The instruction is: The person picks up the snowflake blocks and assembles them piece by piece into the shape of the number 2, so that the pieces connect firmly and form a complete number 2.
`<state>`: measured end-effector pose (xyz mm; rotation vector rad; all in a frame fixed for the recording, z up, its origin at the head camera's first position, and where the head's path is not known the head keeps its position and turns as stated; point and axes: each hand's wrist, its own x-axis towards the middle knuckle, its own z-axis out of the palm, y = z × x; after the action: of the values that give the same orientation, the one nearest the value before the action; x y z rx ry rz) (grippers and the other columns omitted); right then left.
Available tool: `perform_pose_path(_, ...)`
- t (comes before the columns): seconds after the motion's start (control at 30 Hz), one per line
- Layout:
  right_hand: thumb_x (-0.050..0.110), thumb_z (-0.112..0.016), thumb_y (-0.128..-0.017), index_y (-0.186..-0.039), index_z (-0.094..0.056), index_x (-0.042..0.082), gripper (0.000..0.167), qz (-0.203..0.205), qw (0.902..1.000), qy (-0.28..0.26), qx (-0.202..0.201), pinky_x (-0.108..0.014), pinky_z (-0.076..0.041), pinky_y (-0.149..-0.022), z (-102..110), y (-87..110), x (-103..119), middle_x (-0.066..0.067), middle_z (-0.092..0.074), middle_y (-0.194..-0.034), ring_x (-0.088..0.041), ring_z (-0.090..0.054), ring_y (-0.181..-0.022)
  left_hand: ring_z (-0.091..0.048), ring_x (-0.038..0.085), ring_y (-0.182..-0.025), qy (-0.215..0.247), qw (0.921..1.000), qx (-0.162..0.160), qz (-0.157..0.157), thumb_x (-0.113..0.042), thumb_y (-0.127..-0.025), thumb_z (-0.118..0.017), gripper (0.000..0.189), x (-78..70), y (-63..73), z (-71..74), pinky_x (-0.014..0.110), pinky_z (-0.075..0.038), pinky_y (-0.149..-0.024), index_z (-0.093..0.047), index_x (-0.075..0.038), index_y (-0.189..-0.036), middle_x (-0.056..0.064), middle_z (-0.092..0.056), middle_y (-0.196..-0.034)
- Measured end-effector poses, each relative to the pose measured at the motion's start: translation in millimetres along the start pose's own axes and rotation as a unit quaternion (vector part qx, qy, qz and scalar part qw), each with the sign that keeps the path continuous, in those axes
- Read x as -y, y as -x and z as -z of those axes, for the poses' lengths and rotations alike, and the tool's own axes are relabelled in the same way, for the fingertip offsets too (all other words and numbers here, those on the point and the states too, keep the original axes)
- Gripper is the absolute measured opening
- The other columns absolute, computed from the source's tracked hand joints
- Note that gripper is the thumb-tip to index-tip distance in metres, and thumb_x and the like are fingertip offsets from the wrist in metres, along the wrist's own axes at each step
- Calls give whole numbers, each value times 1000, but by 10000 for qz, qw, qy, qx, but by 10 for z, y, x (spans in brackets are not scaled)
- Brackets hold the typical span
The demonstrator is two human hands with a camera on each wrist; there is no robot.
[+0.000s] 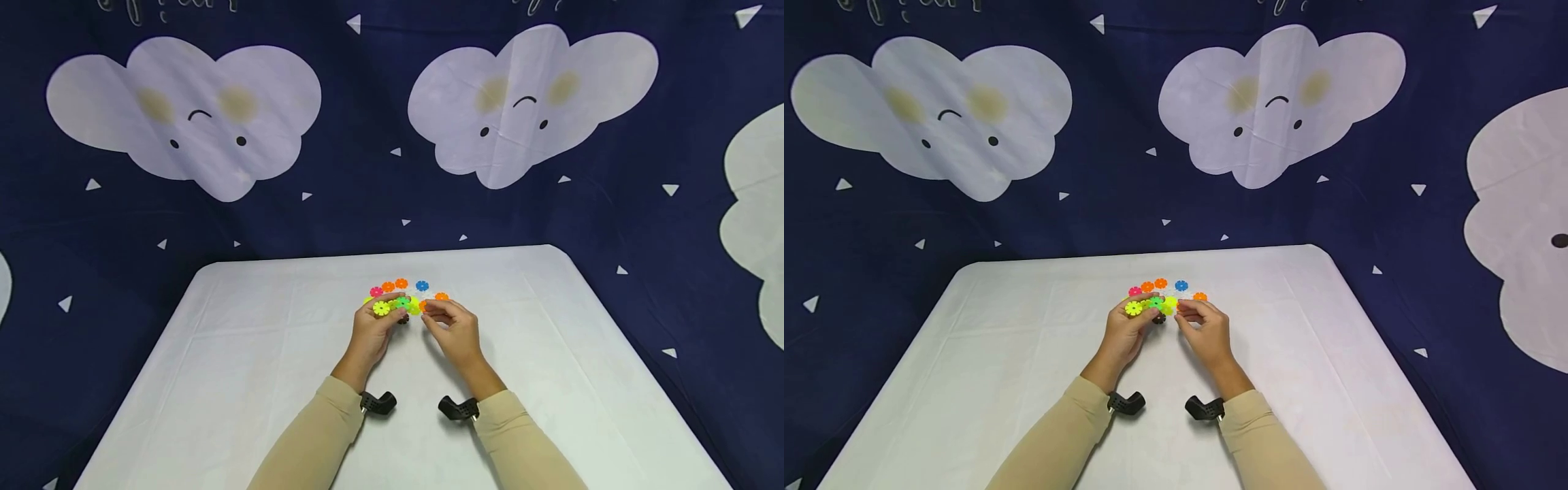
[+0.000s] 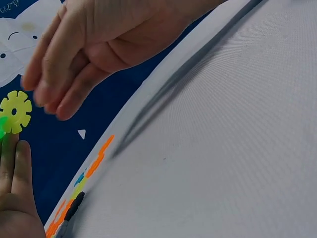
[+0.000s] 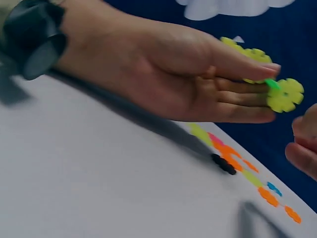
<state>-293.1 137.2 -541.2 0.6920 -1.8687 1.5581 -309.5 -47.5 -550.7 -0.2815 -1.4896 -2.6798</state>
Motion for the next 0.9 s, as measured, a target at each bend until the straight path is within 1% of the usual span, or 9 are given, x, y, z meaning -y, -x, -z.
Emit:
perform_pose_path(0.1, -22, -81, -80, -109, -73, -14, 31, -128, 9983, 563, -87, -33, -64, -76, 92, -59, -41, -21, -74, -100, -37, -73, -82, -70, 23, -106, -6, 10000, -39, 8, 16, -92, -72, 36, -7, -8, 3, 34, -60, -93, -64, 17, -127, 26, -66, -130)
perform_pose_path(0.2, -17, -83, -80, -111, -74, -11, 33, -466, 9891, 1393, -97, -40, -64, -80, 167, -109, -83, -20, -74, -103, -36, -72, -87, -69, 27, -112, -12, 10000, -8, 47, 14, -94, -71, 36, -13, -10, 7, 35, -58, -97, -63, 17, -129, 29, -63, -133)
perform_pose_path(0.33, -6, -83, -85, -120, -73, -5, 37, -1315, 9618, 2381, 318, -50, -56, -96, 236, -140, -155, -19, -70, -119, -38, -65, -108, -68, 30, -118, -27, 9999, -16, 107, 12, -95, -72, 36, -12, -9, 9, 36, -56, -100, -62, 17, -130, 31, -62, -135)
perform_pose_path(0.4, -1, -82, -89, -127, -71, -3, 40, -1737, 9466, 2639, 636, -52, -50, -104, 258, -143, -202, -20, -67, -128, -40, -59, -119, -68, 30, -117, -63, 9999, -58, 118, 12, -94, -72, 35, -10, -5, 9, 36, -56, -99, -64, 15, -129, 29, -64, -133)
perform_pose_path(0.47, 2, -79, -92, -132, -68, -3, 42, -1981, 9359, 2761, 931, -53, -44, -110, 266, -150, -259, -21, -64, -136, -41, -54, -127, -68, 29, -117, -82, 9999, -79, 97, 13, -94, -72, 35, -11, -3, 9, 36, -57, -99, -65, 14, -128, 26, -65, -132)
perform_pose_path(0.6, 4, -75, -97, -136, -66, -3, 41, -1993, 9214, 3021, 1417, -55, -38, -113, 257, -172, -366, -20, -62, -142, -42, -50, -132, -69, 27, -114, -96, 9999, -65, 27, 15, -93, -72, 35, -13, 7, 6, 36, -57, -98, -65, 15, -127, 24, -68, -129)
perform_pose_path(0.7, 4, -74, -98, -132, -70, 0, 35, -1904, 9149, 3214, 1530, -57, -38, -104, 238, -196, -407, -16, -66, -138, -40, -52, -130, -69, 26, -113, -95, 10000, -18, 0, 16, -93, -71, 35, -12, 8, 4, 36, -57, -98, -64, 17, -127, 25, -67, -129)
perform_pose_path(0.77, 4, -74, -97, -128, -73, 3, 31, -1888, 9134, 3278, 1502, -55, -39, -97, 225, -211, -419, -14, -68, -134, -39, -54, -126, -69, 26, -113, -91, 10000, 12, 17, 16, -93, -71, 36, -11, 8, 4, 36, -57, -99, -64, 18, -127, 26, -66, -131)
perform_pose_path(0.9, 3, -78, -94, -119, -78, 6, 26, -1910, 9146, 3269, 1419, -54, -39, -92, 217, -225, -427, -13, -70, -125, -39, -56, -118, -68, 27, -115, -136, 9999, 40, 68, 15, -93, -72, 36, -9, 12, 4, 37, -56, -100, -64, 17, -128, 27, -65, -133)
